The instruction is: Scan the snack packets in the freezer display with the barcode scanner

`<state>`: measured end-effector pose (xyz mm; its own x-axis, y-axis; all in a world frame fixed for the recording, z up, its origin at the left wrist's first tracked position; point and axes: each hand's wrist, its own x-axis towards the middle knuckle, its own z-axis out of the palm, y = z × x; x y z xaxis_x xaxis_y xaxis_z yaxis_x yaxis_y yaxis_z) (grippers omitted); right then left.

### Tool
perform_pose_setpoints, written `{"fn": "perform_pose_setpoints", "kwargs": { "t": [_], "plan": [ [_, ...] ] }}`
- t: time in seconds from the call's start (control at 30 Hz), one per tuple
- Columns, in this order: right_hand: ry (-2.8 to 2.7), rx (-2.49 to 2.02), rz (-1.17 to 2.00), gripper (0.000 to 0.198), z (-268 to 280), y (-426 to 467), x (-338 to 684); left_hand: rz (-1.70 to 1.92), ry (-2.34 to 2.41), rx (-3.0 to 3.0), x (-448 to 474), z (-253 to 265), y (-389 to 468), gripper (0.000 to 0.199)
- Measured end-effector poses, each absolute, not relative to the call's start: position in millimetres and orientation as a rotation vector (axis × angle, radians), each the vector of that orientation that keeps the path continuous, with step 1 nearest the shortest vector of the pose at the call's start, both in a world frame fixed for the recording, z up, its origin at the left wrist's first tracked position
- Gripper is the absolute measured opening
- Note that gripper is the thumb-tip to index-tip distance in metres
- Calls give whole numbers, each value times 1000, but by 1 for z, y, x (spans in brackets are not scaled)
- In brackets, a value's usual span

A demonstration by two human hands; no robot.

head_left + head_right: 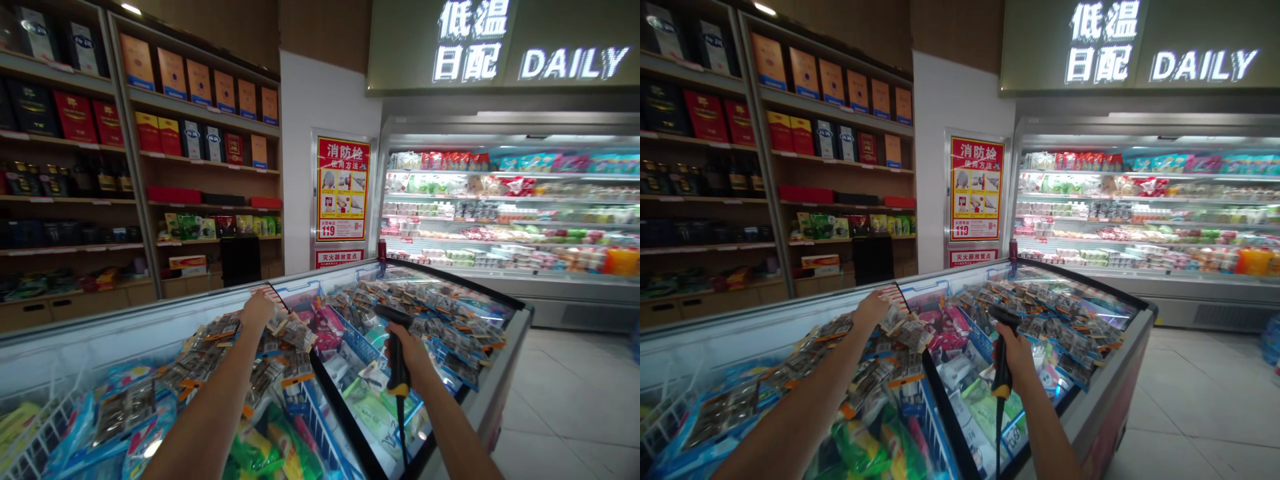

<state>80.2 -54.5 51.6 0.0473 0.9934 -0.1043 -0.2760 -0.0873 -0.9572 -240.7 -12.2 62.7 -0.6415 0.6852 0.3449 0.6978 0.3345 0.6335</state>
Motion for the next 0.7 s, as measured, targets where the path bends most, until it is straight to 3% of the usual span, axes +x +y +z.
{"fn": "perform_pose_setpoints", "kwargs": {
  "t": [0.1, 0.23, 0.5, 0.7],
  "plan": [
    [-885, -1108, 1328, 23, 53, -45, 86, -951, -2525, -1198, -232, 71, -14, 40],
    [-875, -1129, 1320, 23, 48, -31, 91, -980, -2330, -1525, -189, 66, 18, 41],
    [-855, -1153, 1334, 27, 26, -12, 109, -1014, -2290, -2138, -120, 0, 96, 31],
    [-855, -1171, 1345, 26, 24, -8, 105, -969, -2204, -2201, -109, -9, 81, 9]
  ]
}}
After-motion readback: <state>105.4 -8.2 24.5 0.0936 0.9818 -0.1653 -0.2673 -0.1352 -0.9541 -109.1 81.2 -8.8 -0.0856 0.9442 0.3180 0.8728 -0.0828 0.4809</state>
